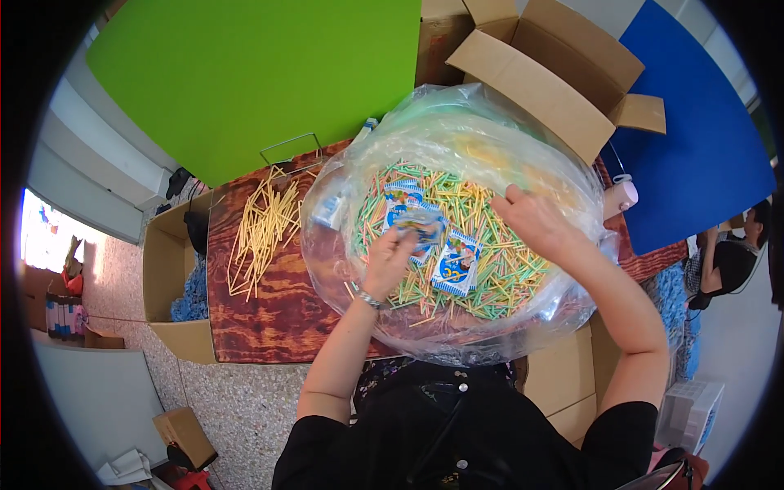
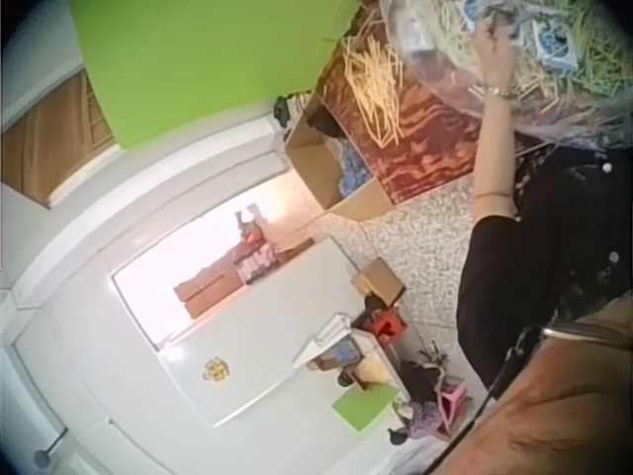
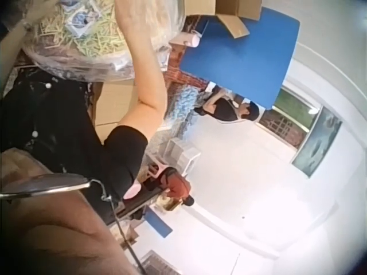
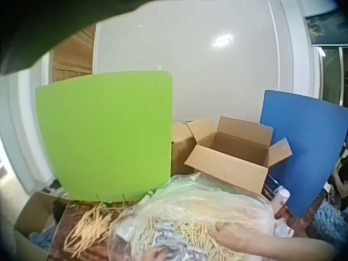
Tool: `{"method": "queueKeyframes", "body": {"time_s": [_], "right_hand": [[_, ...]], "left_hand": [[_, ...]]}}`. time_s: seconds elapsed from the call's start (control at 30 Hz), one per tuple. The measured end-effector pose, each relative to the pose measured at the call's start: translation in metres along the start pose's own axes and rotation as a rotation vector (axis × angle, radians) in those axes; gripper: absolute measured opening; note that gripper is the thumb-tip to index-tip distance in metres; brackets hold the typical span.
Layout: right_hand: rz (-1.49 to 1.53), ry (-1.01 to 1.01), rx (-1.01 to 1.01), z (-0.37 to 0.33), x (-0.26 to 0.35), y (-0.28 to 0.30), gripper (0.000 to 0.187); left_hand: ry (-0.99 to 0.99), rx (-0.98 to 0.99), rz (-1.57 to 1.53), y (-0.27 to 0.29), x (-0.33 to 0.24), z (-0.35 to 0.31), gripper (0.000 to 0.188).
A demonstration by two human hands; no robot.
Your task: Arranging and packing instant noodle packets into a large clear plastic ball filled with shredded yellow paper.
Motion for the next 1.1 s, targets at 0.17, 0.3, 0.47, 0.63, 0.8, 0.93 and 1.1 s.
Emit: {"method": "queueKeyframes", "body": {"time_s": [0.17,0.3,0.47,0.63,0.8,0.93,1.1], "right_hand": [[0.276,-0.001,-0.126,0.002,0.01,-0.085,0.022],[0.241,-0.134,-0.266,0.011,0.019,-0.106,0.029],[0.225,-0.122,-0.282,0.009,0.009,-0.119,0.025],[-0.044,0.003,-0.362,-0.001,0.018,-0.103,0.019],[-0.045,0.097,-0.409,-0.01,0.012,-0.062,0.016],[0.272,0.132,-0.529,-0.004,0.017,-0.049,0.014],[0.986,-0.073,-0.395,-0.001,0.009,-0.047,0.016]], "left_hand": [[-0.084,-0.111,0.361,0.05,0.029,0.003,0.019],[0.043,-0.21,0.544,0.04,0.042,0.009,0.02],[-0.119,-0.531,0.585,0.021,0.047,0.017,0.021],[-0.291,-0.72,1.064,0.01,0.028,0.006,0.036],[-0.562,-0.677,1.067,-0.025,-0.017,-0.009,0.039],[-0.451,-0.204,0.811,-0.043,0.007,-0.003,0.03],[0.006,-0.007,0.452,-0.05,0.008,0.013,0.023]]}}
Point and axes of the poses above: each hand's wrist, its own z-axis towards the middle knuckle, its own y-axis out of the back of the hand, x = y × z, the point moved 4 cm from there along z, towards the middle knuckle, and after that the axes turned 12 degrees about y, right-handed, at the moved point
